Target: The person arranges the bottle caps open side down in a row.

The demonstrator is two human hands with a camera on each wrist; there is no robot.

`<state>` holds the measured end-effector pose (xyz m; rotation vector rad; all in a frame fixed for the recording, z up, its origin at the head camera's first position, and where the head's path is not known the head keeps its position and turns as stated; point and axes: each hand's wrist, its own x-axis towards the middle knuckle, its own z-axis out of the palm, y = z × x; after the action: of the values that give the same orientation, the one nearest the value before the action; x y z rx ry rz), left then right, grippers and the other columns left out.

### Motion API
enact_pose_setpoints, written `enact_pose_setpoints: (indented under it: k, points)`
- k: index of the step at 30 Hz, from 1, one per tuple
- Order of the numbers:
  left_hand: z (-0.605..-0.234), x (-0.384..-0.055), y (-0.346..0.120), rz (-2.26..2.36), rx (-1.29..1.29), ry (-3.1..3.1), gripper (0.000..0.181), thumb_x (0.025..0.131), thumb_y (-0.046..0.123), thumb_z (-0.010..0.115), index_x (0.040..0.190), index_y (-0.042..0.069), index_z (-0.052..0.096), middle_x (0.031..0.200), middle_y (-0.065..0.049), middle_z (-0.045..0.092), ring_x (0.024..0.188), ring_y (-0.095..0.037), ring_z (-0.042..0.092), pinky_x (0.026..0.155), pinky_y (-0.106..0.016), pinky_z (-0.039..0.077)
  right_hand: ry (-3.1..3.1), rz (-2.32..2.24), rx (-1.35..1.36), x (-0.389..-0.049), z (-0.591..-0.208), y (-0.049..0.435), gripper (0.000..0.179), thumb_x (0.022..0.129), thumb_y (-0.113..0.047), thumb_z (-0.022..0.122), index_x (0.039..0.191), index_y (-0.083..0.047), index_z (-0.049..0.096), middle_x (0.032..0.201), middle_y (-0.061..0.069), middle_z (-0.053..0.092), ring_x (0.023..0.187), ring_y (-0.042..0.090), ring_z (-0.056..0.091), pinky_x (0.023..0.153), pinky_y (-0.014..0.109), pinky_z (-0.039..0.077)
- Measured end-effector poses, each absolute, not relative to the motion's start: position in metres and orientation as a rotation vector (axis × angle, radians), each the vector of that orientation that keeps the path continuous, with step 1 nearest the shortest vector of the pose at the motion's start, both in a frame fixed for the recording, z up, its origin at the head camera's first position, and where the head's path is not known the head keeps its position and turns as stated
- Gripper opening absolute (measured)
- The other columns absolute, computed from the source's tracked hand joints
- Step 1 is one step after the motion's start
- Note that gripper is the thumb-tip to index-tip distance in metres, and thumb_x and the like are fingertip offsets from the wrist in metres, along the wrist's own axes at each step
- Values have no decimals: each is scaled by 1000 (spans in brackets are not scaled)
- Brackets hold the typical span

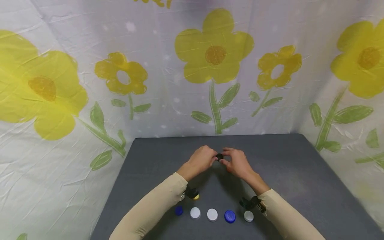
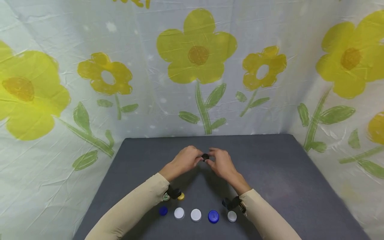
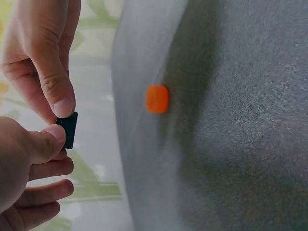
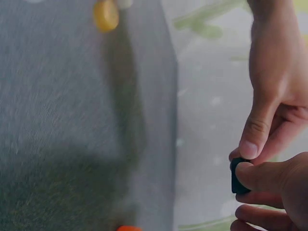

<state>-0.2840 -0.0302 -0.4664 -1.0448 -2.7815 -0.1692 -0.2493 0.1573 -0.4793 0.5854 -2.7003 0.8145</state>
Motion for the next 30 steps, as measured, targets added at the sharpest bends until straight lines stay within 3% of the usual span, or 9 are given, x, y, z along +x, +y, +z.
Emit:
enact_pose_setpoints:
  k: [7, 11, 15, 23, 27, 30]
  points:
    - [-450, -262, -44, -224, -1117, -2650, 12, 97, 26, 68, 94, 18, 77, 82, 7, 72, 79, -12, 67, 73, -28, 54, -2625, 840, 612, -229, -465, 154, 35, 87, -20, 79, 115, -1, 74, 132, 14, 67, 114, 34, 67, 91, 52, 54]
    - [-440, -248, -52, -220, -1141, -2589, 10, 96, 25, 70, 93, 17, 76, 86, 7, 75, 88, -14, 68, 86, -32, 54, -2581, 909, 643, -217, -460, 152, 35, 88, -22, 79, 118, -4, 74, 133, 11, 66, 111, 31, 68, 81, 45, 58]
    - [-436, -234, -62, -201, -1159, -2536, 14, 96, 27, 69, 99, 15, 75, 93, 5, 76, 95, -17, 69, 96, -35, 51, -2544, 968, 697, -206, -459, 149, 35, 89, -24, 78, 119, -7, 74, 134, 8, 66, 115, 28, 67, 85, 44, 57]
    - [-440, -206, -81, -341, -1156, -2521, 32, 94, 27, 72, 122, 11, 71, 118, -1, 73, 110, -18, 66, 99, -35, 52, -2613, 1167, 699, -191, -469, 145, 30, 95, -35, 70, 118, -16, 74, 136, 0, 65, 125, 25, 62, 94, 49, 55]
    - [-445, -198, -87, -467, -1206, -2469, 29, 94, 21, 72, 121, 11, 72, 117, 0, 73, 108, -17, 67, 97, -34, 53, -2659, 1480, 736, -187, -472, 144, 29, 99, -36, 63, 121, -18, 72, 135, 0, 65, 127, 25, 60, 102, 53, 49]
    - [-449, -195, -90, -584, -1233, -2434, 23, 94, 19, 71, 116, 11, 74, 112, 1, 75, 104, -15, 69, 92, -33, 55, -2667, 1641, 743, -185, -475, 144, 28, 101, -36, 60, 120, -20, 73, 132, 0, 67, 126, 24, 61, 103, 49, 49]
